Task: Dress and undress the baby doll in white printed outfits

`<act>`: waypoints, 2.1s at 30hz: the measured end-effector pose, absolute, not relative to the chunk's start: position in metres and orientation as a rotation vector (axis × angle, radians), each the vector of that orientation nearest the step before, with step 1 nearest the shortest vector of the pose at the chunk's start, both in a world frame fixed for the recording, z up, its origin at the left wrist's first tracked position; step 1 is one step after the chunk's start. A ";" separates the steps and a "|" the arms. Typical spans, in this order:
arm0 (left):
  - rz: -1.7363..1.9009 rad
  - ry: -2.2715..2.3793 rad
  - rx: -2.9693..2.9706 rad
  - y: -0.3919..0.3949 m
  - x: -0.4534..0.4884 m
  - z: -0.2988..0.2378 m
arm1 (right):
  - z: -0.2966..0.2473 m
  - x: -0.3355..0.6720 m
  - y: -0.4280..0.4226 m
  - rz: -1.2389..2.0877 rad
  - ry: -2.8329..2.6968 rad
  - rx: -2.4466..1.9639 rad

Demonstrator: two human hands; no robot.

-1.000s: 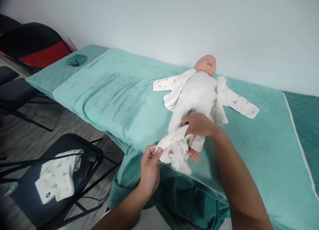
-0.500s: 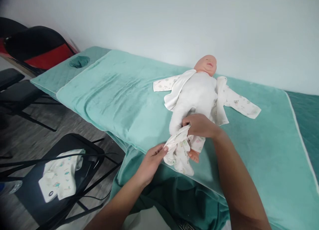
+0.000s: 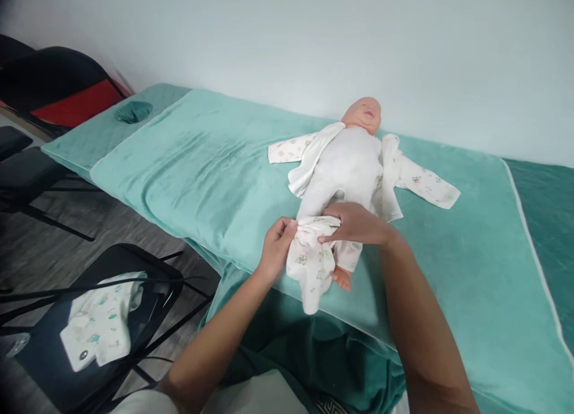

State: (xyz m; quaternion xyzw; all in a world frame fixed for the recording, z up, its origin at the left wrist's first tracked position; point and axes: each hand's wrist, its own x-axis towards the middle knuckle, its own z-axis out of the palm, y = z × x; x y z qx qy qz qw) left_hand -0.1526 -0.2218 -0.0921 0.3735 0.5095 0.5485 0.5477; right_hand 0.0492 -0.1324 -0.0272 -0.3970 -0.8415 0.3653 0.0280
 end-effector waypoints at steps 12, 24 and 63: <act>1.553 1.268 1.270 -0.123 -0.148 -0.098 | -0.036 0.040 -0.136 0.865 -2.349 -1.374; 1.625 1.382 1.762 -0.074 -0.139 -0.093 | -0.050 0.036 -0.130 0.672 -1.932 -1.571; 0.850 0.700 1.531 -0.091 -0.185 -0.085 | -0.038 0.089 -0.144 0.923 -2.167 -1.130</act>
